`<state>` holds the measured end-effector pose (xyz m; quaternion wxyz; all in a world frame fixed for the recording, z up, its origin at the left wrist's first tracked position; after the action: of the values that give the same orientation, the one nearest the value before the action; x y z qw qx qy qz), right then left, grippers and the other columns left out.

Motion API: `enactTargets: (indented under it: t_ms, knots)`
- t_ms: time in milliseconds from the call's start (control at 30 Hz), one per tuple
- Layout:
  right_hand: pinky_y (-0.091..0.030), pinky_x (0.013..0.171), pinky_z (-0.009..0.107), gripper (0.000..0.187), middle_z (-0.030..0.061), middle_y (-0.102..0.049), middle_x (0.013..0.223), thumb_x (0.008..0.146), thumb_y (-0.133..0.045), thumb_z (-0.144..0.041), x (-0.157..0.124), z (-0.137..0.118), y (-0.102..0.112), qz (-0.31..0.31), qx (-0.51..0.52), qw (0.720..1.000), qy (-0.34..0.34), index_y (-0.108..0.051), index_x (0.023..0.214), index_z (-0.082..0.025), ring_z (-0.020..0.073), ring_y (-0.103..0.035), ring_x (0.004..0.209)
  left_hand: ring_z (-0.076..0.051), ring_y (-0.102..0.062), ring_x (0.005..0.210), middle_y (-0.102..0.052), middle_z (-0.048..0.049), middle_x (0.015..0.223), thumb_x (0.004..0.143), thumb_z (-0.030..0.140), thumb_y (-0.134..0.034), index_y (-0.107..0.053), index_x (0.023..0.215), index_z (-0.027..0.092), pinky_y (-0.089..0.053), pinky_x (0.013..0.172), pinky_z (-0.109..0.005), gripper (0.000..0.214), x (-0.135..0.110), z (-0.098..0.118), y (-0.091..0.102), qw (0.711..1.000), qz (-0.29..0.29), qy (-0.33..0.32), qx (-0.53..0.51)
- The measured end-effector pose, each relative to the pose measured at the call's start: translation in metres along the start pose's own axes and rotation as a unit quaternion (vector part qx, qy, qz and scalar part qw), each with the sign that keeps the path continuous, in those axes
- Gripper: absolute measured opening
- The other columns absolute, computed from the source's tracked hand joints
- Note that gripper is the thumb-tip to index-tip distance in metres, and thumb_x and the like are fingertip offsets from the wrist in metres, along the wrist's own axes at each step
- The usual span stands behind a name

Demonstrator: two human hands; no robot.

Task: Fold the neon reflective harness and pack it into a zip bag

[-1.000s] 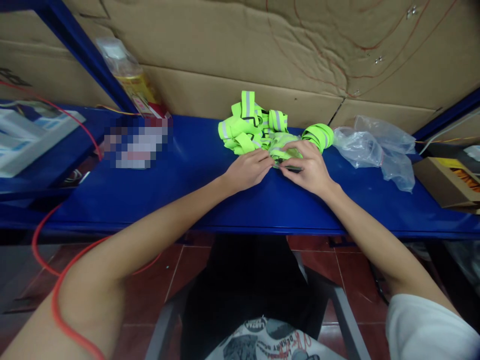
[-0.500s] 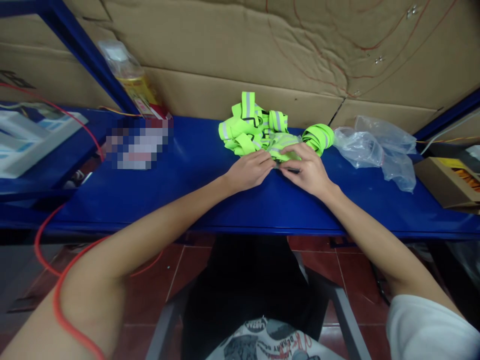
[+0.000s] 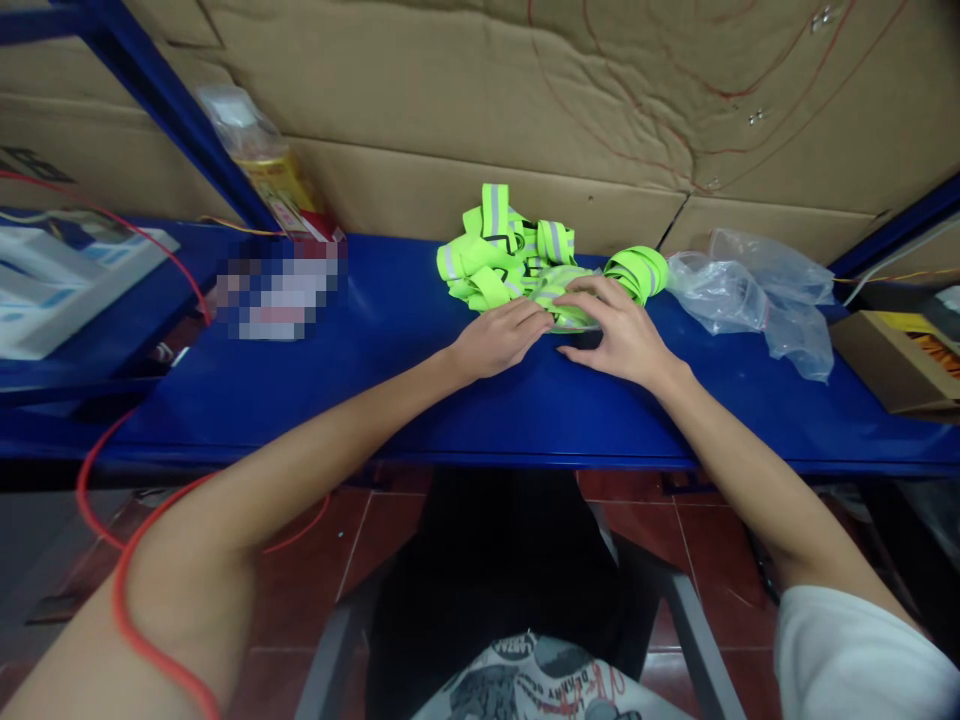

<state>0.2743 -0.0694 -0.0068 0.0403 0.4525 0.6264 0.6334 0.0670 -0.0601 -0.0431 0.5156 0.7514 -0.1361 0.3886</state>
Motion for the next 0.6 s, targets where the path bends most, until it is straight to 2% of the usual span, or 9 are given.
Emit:
enactTargets:
  t_ms: [67,167,267,400,500,600]
  knots:
    - [-0.048,0.125,0.066,0.072,0.0152,-0.062,0.16,0.089,-0.085,-0.037,0.0,0.008,0.002,0.008,-0.003,1.0,-0.008,-0.062,0.157,-0.029,0.0435,-0.059,0.148,-0.021,-0.074,0.103,-0.079,-0.0091,0.11,0.114,0.018,-0.054,-0.069,0.12,0.017,-0.063,0.095,-0.037,0.016,0.001,-0.002,0.006,0.999,0.04,0.015,-0.031]
    - [-0.044,0.129,0.066,0.072,0.0165,-0.058,0.167,0.097,-0.079,-0.048,-0.001,0.022,0.006,0.04,0.0,0.999,-0.026,-0.058,0.163,-0.029,0.0428,-0.056,0.154,-0.02,-0.074,0.105,-0.079,-0.0084,0.11,0.114,0.021,-0.057,-0.068,0.119,0.02,-0.061,0.093,-0.036,0.013,0.004,-0.006,0.016,0.991,0.1,0.063,-0.069]
    - [-0.047,0.128,0.063,0.064,0.0159,-0.065,0.161,0.102,-0.072,-0.059,0.0,0.029,0.007,0.067,0.022,0.997,-0.033,-0.065,0.157,-0.027,0.0407,-0.061,0.151,-0.019,-0.073,0.101,-0.077,-0.0082,0.106,0.115,0.027,-0.055,-0.067,0.115,0.022,-0.059,0.086,-0.035,0.012,0.006,-0.009,0.024,0.977,0.155,0.114,-0.093]
    - [-0.054,0.121,0.061,0.055,0.0125,-0.076,0.146,0.106,-0.065,-0.064,0.002,0.022,0.007,0.099,0.057,0.993,-0.038,-0.071,0.148,-0.029,0.0387,-0.07,0.137,-0.017,-0.067,0.082,-0.072,-0.0062,0.095,0.118,0.045,-0.048,-0.064,0.11,0.023,-0.054,0.073,-0.032,0.028,0.007,-0.014,0.031,0.957,0.207,0.174,-0.101]
    - [-0.054,0.121,0.062,0.057,0.0113,-0.077,0.144,0.102,-0.069,-0.067,0.001,0.014,0.013,0.163,0.077,0.982,-0.056,-0.072,0.146,-0.03,0.0396,-0.071,0.135,-0.013,-0.058,0.066,-0.062,-0.0008,0.08,0.117,0.062,-0.043,-0.06,0.104,0.025,-0.047,0.062,-0.029,0.042,0.006,-0.021,0.036,0.929,0.227,0.261,-0.13]
    - [-0.056,0.119,0.059,0.056,0.0101,-0.079,0.137,0.099,-0.072,-0.069,0.0,0.009,0.018,0.218,0.118,0.966,-0.07,-0.076,0.139,-0.029,0.0374,-0.073,0.131,-0.013,-0.051,0.058,-0.051,0.0025,0.066,0.115,0.068,-0.042,-0.054,0.091,0.025,-0.042,0.056,-0.028,0.051,0.005,-0.023,0.038,0.906,0.223,0.318,-0.167]
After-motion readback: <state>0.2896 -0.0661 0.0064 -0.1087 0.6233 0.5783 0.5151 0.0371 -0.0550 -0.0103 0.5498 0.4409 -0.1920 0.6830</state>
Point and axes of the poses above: each hand's wrist, its own x-axis towards the middle knuckle, its own y-axis out of the back of the hand, z = x × y, the point moved 4 cm from there along x, towards the middle knuckle
